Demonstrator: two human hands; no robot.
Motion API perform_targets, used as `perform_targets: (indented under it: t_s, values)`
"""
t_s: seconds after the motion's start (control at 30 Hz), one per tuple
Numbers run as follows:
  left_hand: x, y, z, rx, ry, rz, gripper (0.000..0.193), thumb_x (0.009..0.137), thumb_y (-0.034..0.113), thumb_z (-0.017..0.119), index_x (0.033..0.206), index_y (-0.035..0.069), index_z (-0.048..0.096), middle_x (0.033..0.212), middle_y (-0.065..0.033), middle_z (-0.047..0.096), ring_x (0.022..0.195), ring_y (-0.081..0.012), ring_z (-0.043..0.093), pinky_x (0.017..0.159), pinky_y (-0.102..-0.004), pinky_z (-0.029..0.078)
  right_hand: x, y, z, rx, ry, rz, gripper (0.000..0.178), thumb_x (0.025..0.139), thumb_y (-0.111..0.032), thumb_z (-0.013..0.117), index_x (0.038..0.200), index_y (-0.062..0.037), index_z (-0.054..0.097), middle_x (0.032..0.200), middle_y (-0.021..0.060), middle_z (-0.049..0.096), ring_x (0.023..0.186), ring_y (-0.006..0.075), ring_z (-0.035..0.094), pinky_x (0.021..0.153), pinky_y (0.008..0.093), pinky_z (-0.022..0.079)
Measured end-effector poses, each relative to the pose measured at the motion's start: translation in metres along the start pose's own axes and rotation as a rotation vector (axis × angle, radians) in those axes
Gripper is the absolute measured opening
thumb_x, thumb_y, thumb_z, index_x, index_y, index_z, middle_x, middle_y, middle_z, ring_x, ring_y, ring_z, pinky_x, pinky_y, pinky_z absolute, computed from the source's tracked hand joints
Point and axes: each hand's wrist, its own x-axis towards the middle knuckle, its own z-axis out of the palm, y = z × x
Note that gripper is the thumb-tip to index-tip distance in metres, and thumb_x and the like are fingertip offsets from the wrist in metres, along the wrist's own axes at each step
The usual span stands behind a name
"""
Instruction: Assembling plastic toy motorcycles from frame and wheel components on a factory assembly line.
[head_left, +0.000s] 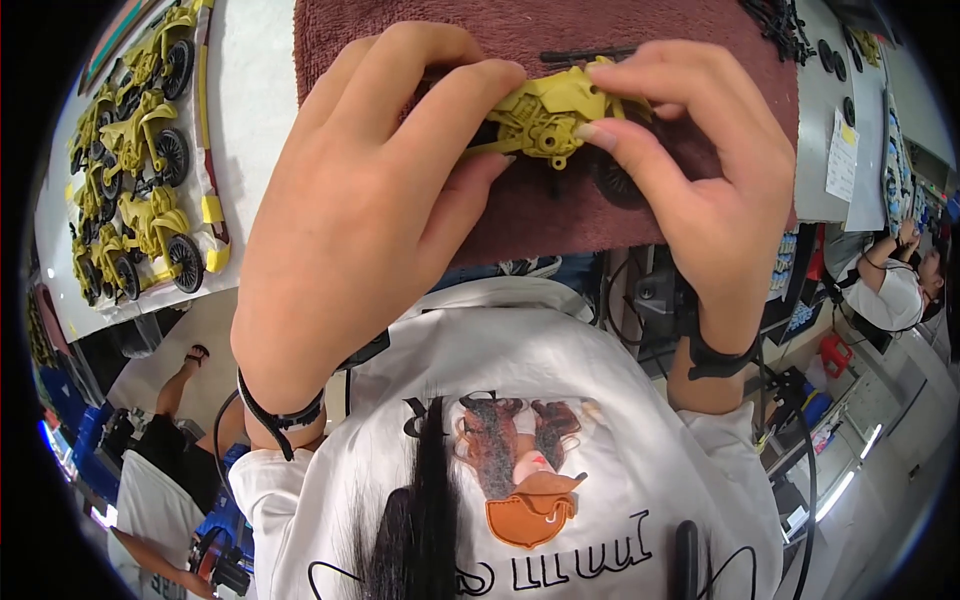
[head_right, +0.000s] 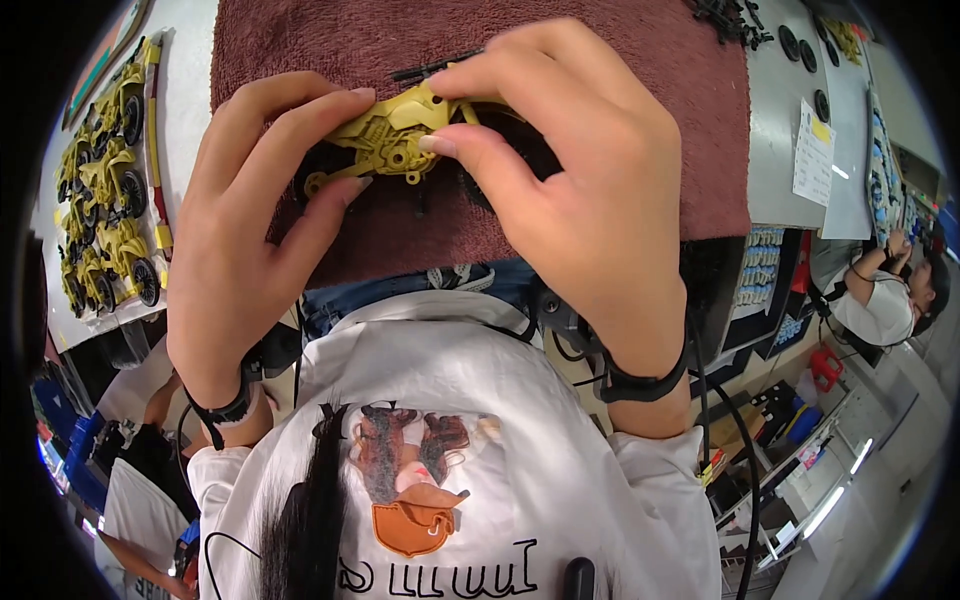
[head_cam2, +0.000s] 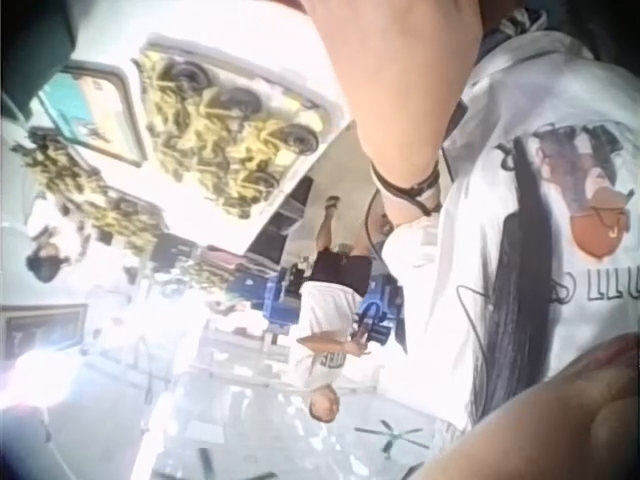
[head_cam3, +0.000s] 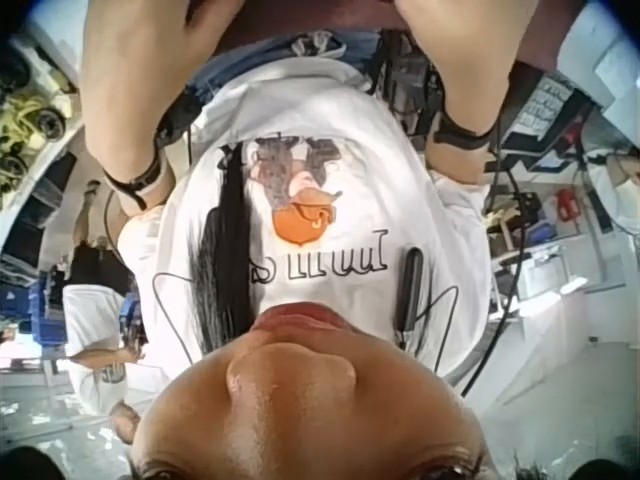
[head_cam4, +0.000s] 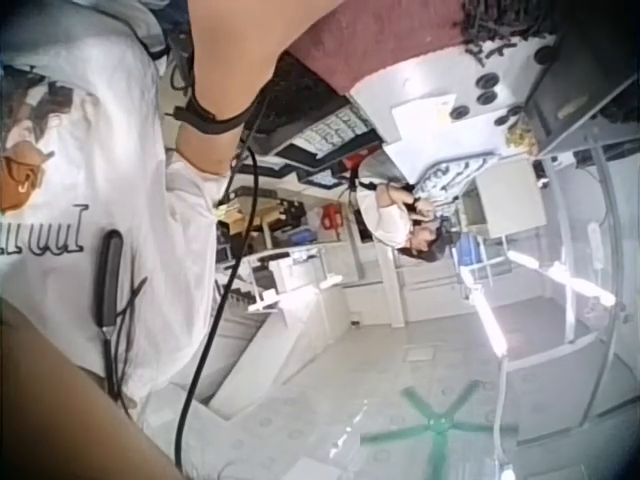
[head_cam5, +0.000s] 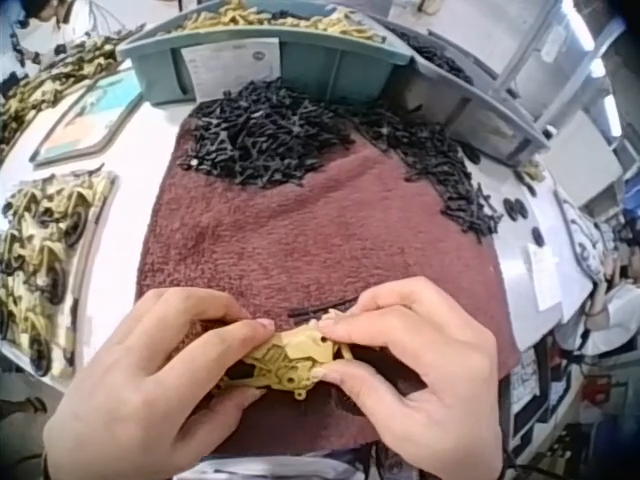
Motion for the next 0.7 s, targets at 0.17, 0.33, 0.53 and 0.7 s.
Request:
perform_targets:
  t_s: [0.17,0.33,0.53,0.7]
  values:
    - [-0.002,-0.011,0.0,0.057,-0.035,0.052,0.043,0.071,0.0,0.069,0.113,0.007,0.062,0.111,-0.0107,0.055,0.1,-0.0288,0.056,0.085,-0.036,0.046,-0.011,-0.012,0.002,-0.146,0.039,0.075,0.022,0.072,0.0,0.073,0.094,-0.0011,0.069,0.094,0.008,0.064,0.084,0.0157,0.06,0.072,0.0244,0.046]
    - [-0.006,-0.014,0.001,0.005,-0.024,0.052,0.041,0.071,0.004,0.07,0.112,0.008,0.063,0.111,-0.0103,0.055,0.099,-0.0285,0.055,0.085,-0.0364,0.045,-0.017,-0.021,0.011,-0.146,0.113,0.182,0.018,0.075,0.003,0.072,0.092,0.0017,0.067,0.098,0.0083,0.064,0.088,0.0131,0.059,0.079,0.0241,0.047]
    - [-0.005,-0.005,-0.004,0.041,-0.016,-0.138,0.032,0.075,0.014,0.072,0.104,0.003,0.062,0.099,-0.0095,0.06,0.094,-0.0231,0.057,0.08,-0.0301,0.045,-0.024,-0.022,0.031,0.386,0.325,0.204,0.038,0.073,0.013,0.068,0.106,0.0027,0.052,0.11,0.0128,0.059,0.098,0.0163,0.057,0.085,0.0259,0.046]
    - [-0.016,0.001,0.0,-0.304,0.048,-0.299,0.032,0.079,0.016,0.073,0.102,-0.002,0.06,0.097,-0.0085,0.063,0.09,-0.0155,0.059,0.08,-0.0262,0.045,-0.019,-0.029,0.014,0.769,0.147,0.473,0.045,0.079,0.003,0.067,0.12,0.0056,0.048,0.115,0.0158,0.057,0.104,0.018,0.056,0.093,0.0307,0.045]
